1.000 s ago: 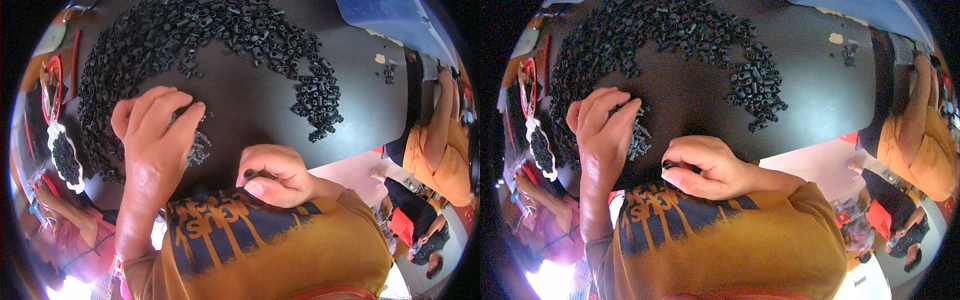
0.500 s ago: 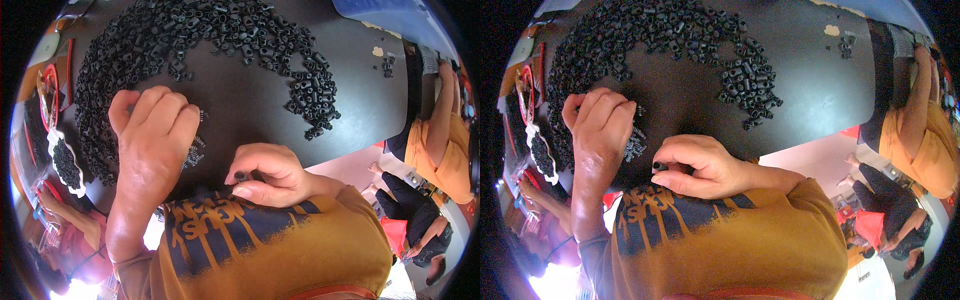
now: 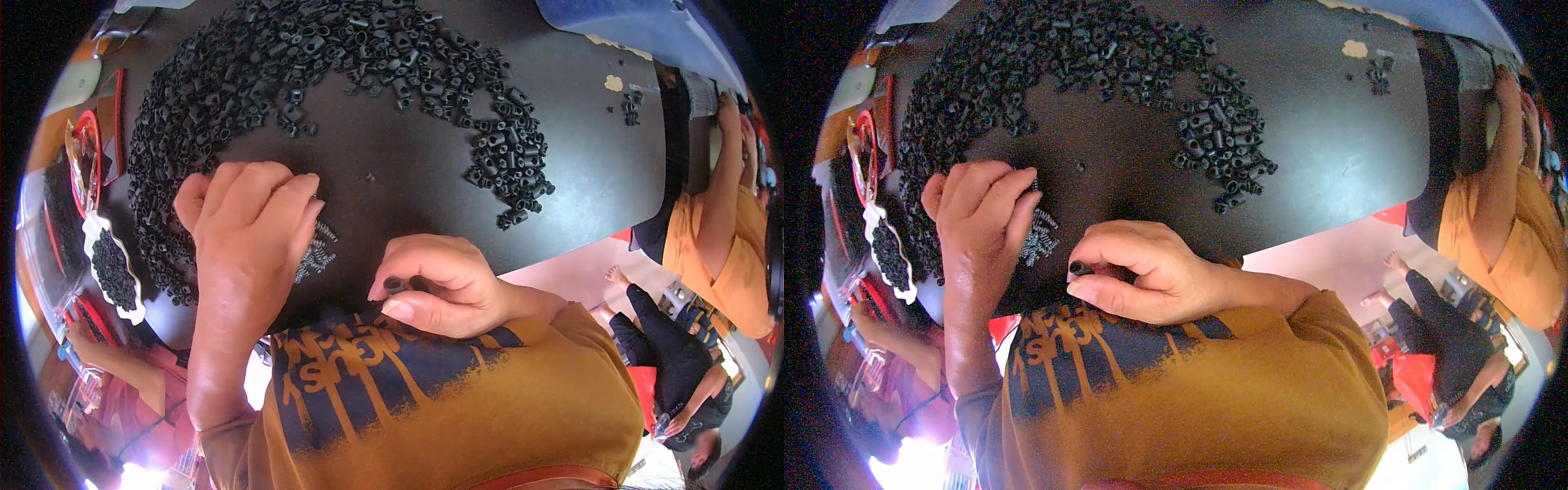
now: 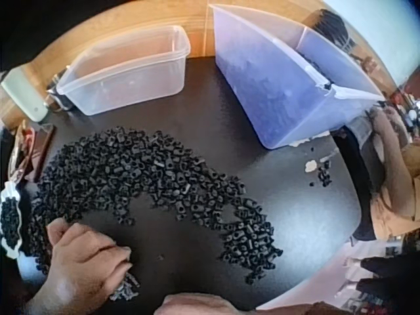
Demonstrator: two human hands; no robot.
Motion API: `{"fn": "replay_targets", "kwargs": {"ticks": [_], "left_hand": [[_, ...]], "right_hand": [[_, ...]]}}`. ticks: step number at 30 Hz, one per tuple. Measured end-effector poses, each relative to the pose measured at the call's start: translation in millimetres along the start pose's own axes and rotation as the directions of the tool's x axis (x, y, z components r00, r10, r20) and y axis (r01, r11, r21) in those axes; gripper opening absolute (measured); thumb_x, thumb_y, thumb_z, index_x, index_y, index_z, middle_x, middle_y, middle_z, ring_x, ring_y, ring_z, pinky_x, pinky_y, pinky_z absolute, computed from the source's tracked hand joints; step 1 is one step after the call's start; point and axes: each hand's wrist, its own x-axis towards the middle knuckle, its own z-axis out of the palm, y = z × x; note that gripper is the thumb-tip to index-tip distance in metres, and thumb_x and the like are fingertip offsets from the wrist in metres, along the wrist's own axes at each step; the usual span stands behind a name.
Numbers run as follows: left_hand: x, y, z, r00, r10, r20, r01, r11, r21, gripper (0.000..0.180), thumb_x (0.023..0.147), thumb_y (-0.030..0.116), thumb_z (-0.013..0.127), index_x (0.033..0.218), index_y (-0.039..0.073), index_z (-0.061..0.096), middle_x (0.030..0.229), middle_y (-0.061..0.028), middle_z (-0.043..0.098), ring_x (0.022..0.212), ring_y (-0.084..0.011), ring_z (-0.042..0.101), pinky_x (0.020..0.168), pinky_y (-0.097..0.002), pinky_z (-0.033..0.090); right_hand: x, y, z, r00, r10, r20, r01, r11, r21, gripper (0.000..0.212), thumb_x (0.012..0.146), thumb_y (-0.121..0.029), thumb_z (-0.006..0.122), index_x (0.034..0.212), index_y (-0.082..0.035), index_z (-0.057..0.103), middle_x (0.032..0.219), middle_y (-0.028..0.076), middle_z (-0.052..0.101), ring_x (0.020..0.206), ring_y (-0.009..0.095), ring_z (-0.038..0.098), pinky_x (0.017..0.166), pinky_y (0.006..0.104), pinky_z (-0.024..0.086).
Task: Manually assembling small silver metal springs into black plastic housing components on a workshop table.
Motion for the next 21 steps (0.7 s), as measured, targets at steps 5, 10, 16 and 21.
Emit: {"fn": "replay_targets", "kwargs": {"ticks": [5, 10, 16, 21], "left_hand": [[1.0, -0.4, 5.7, 1.000, 0.000, -0.010, 0.001, 0.998, 0.061, 0.018, 0.066, 0.007, 0.066, 0.083, 0.009, 0.062, 0.079, -0.0010, 0.055, 0.076, -0.0190, 0.053, 0.075, -0.0340, 0.034], [4.3, 2.2, 4.3, 0.999, 0.021, 0.040, -0.026, 0.989, 0.148, 0.021, 0.065, 0.006, 0.062, 0.087, 0.008, 0.060, 0.080, -0.0028, 0.056, 0.077, -0.0197, 0.054, 0.076, -0.0347, 0.036], [8.1, 0.5, 0.7, 0.991, 0.058, 0.117, -0.080, 0.978, 0.195, 0.023, 0.065, 0.005, 0.061, 0.089, 0.007, 0.060, 0.080, -0.0055, 0.056, 0.077, -0.0228, 0.055, 0.078, -0.0368, 0.037], [2.8, 12.2, -7.0, 0.990, -0.137, 0.045, 0.143, 0.957, -0.252, 0.024, 0.064, -0.005, 0.062, 0.087, 0.003, 0.062, 0.084, -0.0067, 0.058, 0.075, -0.0221, 0.055, 0.073, -0.0323, 0.041]], "right_hand": [[0.0, -1.4, 0.5, 0.999, 0.033, -0.008, -0.033, 0.999, 0.008, 0.013, 0.087, -0.010, 0.058, 0.093, 0.001, 0.058, 0.076, 0.009, 0.057, 0.063, 0.018, 0.054, 0.056, 0.0282, 0.041], [0.8, 0.3, 0.1, 1.000, -0.008, -0.007, 0.008, 1.000, -0.014, 0.013, 0.089, -0.012, 0.055, 0.092, 0.001, 0.058, 0.075, 0.009, 0.057, 0.064, 0.019, 0.054, 0.057, 0.0291, 0.042], [0.2, -3.0, -0.9, 1.000, 0.031, -0.001, -0.031, 1.000, -0.004, 0.015, 0.090, -0.013, 0.052, 0.094, 0.000, 0.059, 0.076, 0.009, 0.056, 0.065, 0.021, 0.055, 0.059, 0.0307, 0.042], [-0.6, -1.5, -2.9, 0.999, 0.039, -0.004, -0.039, 0.999, -0.033, 0.015, 0.090, -0.013, 0.052, 0.094, 0.000, 0.058, 0.078, 0.009, 0.057, 0.067, 0.023, 0.056, 0.061, 0.0316, 0.044]]}}
